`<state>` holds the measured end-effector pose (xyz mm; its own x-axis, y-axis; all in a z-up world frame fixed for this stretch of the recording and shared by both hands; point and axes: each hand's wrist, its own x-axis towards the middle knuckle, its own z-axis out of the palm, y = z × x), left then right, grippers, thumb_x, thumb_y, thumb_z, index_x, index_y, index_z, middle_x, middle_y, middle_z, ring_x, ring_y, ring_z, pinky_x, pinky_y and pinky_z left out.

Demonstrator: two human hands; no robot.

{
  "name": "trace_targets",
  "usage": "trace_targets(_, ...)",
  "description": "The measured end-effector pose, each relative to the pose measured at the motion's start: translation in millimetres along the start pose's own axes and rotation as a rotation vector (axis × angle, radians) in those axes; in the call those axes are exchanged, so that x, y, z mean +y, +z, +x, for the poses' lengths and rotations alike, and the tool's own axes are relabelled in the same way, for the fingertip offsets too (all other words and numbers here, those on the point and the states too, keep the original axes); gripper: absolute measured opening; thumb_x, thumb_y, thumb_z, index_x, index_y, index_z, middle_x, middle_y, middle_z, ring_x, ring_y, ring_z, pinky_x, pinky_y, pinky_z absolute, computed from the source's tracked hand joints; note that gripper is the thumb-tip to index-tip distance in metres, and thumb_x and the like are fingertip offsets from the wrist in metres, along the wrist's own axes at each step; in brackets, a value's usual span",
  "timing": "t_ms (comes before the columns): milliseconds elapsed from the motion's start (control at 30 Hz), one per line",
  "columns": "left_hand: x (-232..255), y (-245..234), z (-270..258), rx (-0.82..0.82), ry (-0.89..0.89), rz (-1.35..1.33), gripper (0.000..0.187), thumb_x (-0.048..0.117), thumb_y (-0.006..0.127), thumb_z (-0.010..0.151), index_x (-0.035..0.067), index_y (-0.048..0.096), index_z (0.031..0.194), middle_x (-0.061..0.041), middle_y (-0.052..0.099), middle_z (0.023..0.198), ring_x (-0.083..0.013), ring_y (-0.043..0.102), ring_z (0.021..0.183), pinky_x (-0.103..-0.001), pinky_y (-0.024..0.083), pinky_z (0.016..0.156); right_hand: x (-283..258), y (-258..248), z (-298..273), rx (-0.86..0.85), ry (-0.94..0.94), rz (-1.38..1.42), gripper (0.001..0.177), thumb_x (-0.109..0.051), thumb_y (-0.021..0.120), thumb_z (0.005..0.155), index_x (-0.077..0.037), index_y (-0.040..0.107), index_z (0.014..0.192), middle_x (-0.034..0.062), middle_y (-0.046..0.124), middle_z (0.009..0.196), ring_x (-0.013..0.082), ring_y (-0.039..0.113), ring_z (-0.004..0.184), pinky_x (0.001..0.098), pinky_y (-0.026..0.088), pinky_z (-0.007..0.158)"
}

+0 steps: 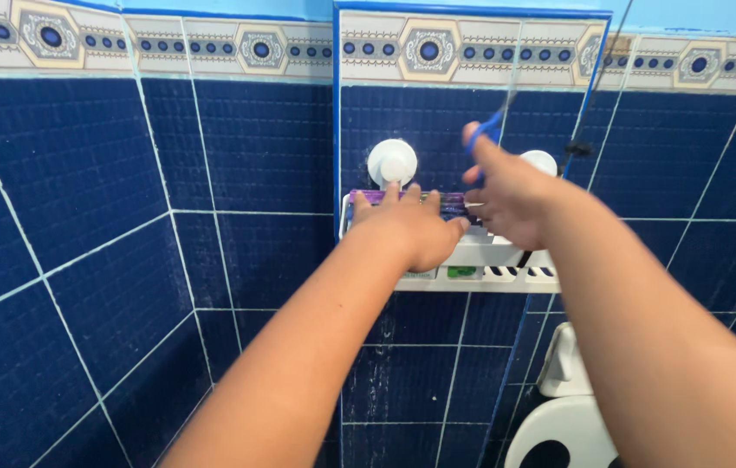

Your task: The person organizes bathroom supplies by placing items from a green basket into a wall-mounted caddy and hanging packets on hooks. They use scissors to cut open several gold packets and hang them on the caddy hooks.

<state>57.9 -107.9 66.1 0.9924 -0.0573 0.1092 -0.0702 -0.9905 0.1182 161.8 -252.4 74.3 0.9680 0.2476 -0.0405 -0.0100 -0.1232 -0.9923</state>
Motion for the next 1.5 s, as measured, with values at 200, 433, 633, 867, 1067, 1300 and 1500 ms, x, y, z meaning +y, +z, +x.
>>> trace_targets(200,-3,1,10,-0.076,-0.026,-0.057,0.069,0.058,0.029,0.101,0.025,0.024,0.162,-0.004,0.009,0.172,-0.0326,0.002,0.159,-0.065,0.006,0.124,4,4,-11,-0.050,-0.048,-0.066,0.070,-0.074,0.059,0.086,-0.009,0.048,0.108,0.0197,0.055,0.129,0.0333,0.048,0.122,0.0463,0.039,0.106)
trace_targets(433,14,1,6,0.417,0.188,-0.233,0.054,0.051,0.036,0.101,0.018,0.054,0.140,-0.010,0.057,0.140,-0.0365,0.048,0.134,-0.063,0.032,0.109,-4,-34,-104,0.228,-0.595,-0.603,0.042,-0.047,0.064,0.094,-0.008,0.071,0.109,0.0062,0.069,0.091,0.0150,0.058,0.083,0.0336,0.049,0.073)
trace_targets(633,96,35,-5,0.639,0.909,-1.162,0.042,0.040,0.056,0.102,0.004,0.067,0.121,-0.013,0.075,0.105,-0.0292,0.074,0.099,-0.038,0.058,0.085,45,-97,-164,0.359,-0.598,-0.644,0.028,-0.031,0.066,0.096,-0.006,0.077,0.096,0.0037,0.071,0.079,0.0101,0.060,0.071,0.0301,0.050,0.066)
trace_targets(867,203,155,-12,0.550,0.614,-0.992,0.030,0.030,0.055,0.102,0.002,0.064,0.108,-0.023,0.067,0.104,-0.0429,0.065,0.100,-0.050,0.051,0.084,174,-164,-174,0.342,-0.429,-0.578,0.020,-0.019,0.066,0.091,-0.004,0.073,0.102,0.0064,0.079,0.087,0.0132,0.069,0.080,0.0331,0.057,0.072)
trace_targets(1067,272,318,28,0.159,0.073,-1.137,0.033,0.032,0.051,0.100,0.005,0.059,0.117,-0.026,0.070,0.109,-0.0439,0.065,0.103,-0.050,0.050,0.087,301,-211,-165,0.344,-0.144,-1.047,0.023,-0.024,0.064,0.093,-0.011,0.072,0.110,0.0179,0.076,0.093,0.0329,0.074,0.089,0.0417,0.056,0.080)
trace_targets(1300,267,508,31,0.013,-0.572,-1.668,0.023,0.022,0.059,0.095,0.016,0.058,0.117,-0.004,0.067,0.085,-0.0227,0.072,0.072,-0.038,0.056,0.049,450,-244,-170,0.247,-0.315,-0.882,0.018,-0.024,0.065,0.088,-0.017,0.077,0.099,0.0091,0.075,0.099,0.0336,0.072,0.092,0.0436,0.057,0.079)
trace_targets(1500,225,580,-37,-0.139,-0.846,-1.300,0.017,0.026,0.060,0.100,0.012,0.064,0.108,-0.010,0.071,0.079,-0.0206,0.069,0.056,-0.039,0.055,0.044,529,-221,-157,-0.187,-0.144,-0.971,0.028,-0.013,0.061,0.087,-0.021,0.073,0.111,0.0098,0.067,0.110,0.0342,0.068,0.099,0.0449,0.054,0.085)
